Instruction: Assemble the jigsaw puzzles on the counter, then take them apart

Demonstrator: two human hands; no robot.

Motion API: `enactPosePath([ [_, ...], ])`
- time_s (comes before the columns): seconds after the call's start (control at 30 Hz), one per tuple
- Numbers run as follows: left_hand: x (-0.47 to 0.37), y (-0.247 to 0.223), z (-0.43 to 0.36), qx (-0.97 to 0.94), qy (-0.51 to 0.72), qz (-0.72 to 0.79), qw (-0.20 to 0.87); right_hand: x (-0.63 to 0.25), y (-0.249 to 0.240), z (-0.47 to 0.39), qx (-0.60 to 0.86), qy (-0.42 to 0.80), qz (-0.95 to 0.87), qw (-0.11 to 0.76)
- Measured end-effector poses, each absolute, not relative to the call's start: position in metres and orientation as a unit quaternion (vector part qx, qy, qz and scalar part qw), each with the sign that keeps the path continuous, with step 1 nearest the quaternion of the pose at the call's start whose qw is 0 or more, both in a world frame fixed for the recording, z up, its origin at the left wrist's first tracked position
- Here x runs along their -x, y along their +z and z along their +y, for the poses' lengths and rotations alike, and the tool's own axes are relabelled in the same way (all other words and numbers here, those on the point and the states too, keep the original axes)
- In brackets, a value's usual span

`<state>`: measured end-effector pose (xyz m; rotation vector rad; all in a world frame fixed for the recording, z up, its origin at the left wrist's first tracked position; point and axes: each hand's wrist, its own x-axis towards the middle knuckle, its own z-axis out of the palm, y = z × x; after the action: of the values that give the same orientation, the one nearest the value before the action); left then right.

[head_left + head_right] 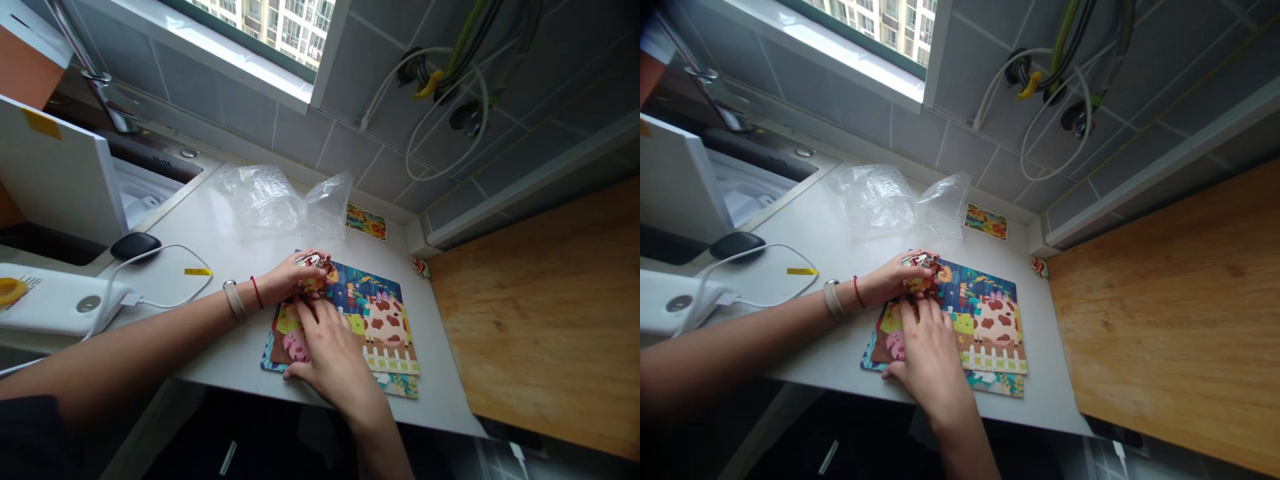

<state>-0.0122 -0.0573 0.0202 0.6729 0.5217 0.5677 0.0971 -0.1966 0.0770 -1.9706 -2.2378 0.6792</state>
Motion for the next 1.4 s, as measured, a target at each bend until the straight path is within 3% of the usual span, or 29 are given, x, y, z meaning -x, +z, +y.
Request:
enactPosePath([
  [0.9, 0.017, 0.026, -0.045, -0.222, 0.302, 0.257, 0.891, -0.094, 0.082, -0.188, 0.577, 0.242, -0.778, 0.057],
  [1.07, 0.017, 0.025, -0.045, -0.235, 0.298, 0.263, 0.887, -0.100, 0.070, -0.193, 0.579, 0.262, -0.761, 0.134],
  [1.4, 0.018, 0.028, -0.045, -0.220, 0.297, 0.278, 0.887, -0.124, 0.049, -0.180, 0.560, 0.351, -0.647, 0.380],
])
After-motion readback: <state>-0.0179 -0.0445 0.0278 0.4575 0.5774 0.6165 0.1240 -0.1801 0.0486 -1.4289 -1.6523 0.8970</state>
